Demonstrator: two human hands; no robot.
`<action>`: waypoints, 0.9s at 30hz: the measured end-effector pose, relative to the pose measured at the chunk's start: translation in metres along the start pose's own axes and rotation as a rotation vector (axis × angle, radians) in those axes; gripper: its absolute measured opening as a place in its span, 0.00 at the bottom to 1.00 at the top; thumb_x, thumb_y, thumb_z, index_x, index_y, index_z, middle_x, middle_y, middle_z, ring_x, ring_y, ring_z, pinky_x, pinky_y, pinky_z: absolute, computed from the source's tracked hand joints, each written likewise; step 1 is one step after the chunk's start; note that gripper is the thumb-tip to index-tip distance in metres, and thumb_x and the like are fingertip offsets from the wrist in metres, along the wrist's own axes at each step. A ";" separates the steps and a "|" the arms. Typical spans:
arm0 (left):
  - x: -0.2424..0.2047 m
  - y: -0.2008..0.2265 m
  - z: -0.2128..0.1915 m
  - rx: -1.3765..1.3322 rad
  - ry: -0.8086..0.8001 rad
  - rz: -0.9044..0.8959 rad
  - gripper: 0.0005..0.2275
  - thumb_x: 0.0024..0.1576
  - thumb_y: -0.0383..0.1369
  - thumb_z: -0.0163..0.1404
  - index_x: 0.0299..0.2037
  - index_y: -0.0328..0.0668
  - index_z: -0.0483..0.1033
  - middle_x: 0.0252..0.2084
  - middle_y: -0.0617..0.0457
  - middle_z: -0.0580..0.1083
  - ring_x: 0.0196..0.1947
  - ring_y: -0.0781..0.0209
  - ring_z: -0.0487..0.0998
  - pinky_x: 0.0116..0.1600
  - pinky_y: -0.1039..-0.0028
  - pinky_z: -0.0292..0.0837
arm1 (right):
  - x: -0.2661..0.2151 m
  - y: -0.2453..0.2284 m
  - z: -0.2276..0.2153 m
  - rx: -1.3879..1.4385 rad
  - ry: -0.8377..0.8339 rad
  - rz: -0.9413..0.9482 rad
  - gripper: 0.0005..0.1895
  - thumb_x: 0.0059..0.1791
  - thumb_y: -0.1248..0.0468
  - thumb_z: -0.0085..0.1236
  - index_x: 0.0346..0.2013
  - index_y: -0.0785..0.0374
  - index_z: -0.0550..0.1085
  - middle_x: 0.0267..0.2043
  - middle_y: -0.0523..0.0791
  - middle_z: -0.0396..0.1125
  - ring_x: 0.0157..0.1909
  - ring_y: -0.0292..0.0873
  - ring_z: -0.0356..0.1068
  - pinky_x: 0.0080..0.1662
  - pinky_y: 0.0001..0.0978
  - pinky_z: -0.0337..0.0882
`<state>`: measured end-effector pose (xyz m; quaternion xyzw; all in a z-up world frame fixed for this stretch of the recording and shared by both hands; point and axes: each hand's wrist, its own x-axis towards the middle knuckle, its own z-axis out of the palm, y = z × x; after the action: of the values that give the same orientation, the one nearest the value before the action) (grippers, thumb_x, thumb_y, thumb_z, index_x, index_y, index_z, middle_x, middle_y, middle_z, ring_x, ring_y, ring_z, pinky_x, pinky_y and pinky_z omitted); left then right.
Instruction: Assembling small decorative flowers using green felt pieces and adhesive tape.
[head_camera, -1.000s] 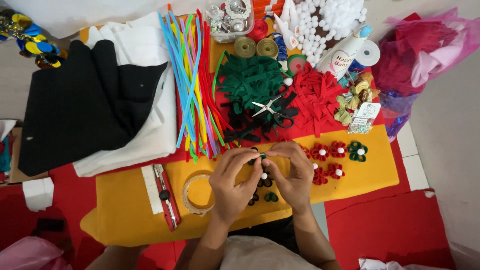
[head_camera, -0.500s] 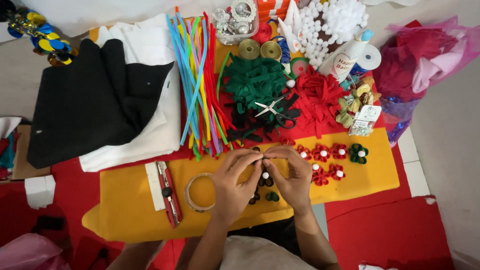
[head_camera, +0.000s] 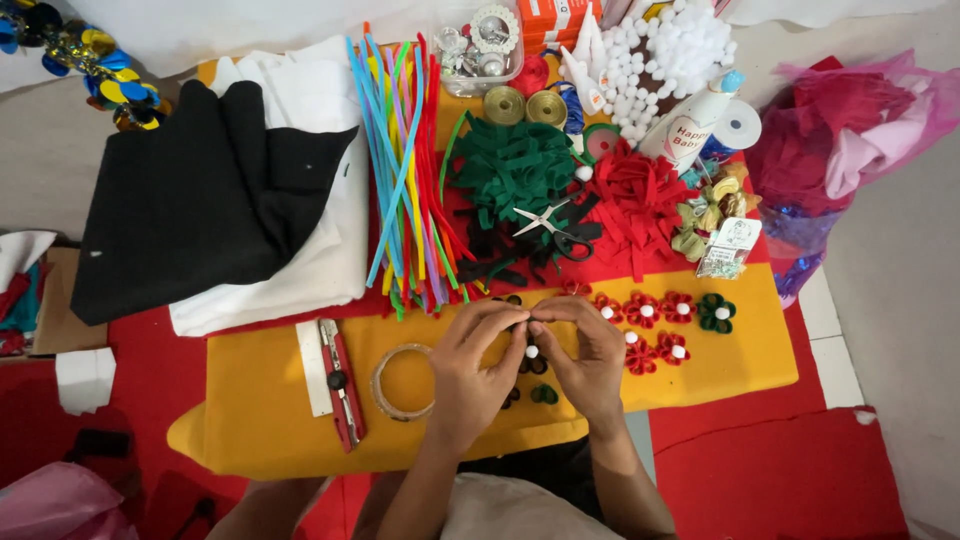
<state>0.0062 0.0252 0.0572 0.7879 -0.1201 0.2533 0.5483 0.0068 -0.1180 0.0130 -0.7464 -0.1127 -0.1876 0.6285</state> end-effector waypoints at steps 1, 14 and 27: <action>-0.001 -0.001 0.001 -0.001 0.001 0.001 0.08 0.51 0.19 0.60 0.38 0.40 0.84 0.35 0.51 0.79 0.32 0.53 0.83 0.36 0.70 0.82 | 0.000 0.000 0.000 0.000 0.000 -0.001 0.04 0.46 0.76 0.65 0.36 0.71 0.80 0.34 0.51 0.75 0.40 0.48 0.76 0.43 0.36 0.75; -0.009 0.001 0.001 -0.002 0.021 -0.067 0.09 0.49 0.19 0.59 0.39 0.39 0.80 0.37 0.52 0.76 0.34 0.55 0.81 0.41 0.71 0.79 | -0.010 -0.001 0.002 0.016 -0.030 0.099 0.06 0.46 0.76 0.63 0.38 0.69 0.79 0.38 0.49 0.74 0.42 0.45 0.74 0.47 0.32 0.73; -0.013 -0.003 0.004 -0.010 -0.015 -0.179 0.11 0.48 0.21 0.59 0.41 0.39 0.78 0.40 0.53 0.76 0.35 0.59 0.79 0.40 0.73 0.76 | -0.010 0.000 0.003 0.066 -0.049 0.177 0.09 0.45 0.78 0.59 0.40 0.69 0.77 0.43 0.48 0.73 0.44 0.42 0.71 0.49 0.30 0.72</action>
<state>-0.0020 0.0214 0.0464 0.7947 -0.0546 0.1967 0.5717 -0.0018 -0.1145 0.0089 -0.7368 -0.0679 -0.1094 0.6637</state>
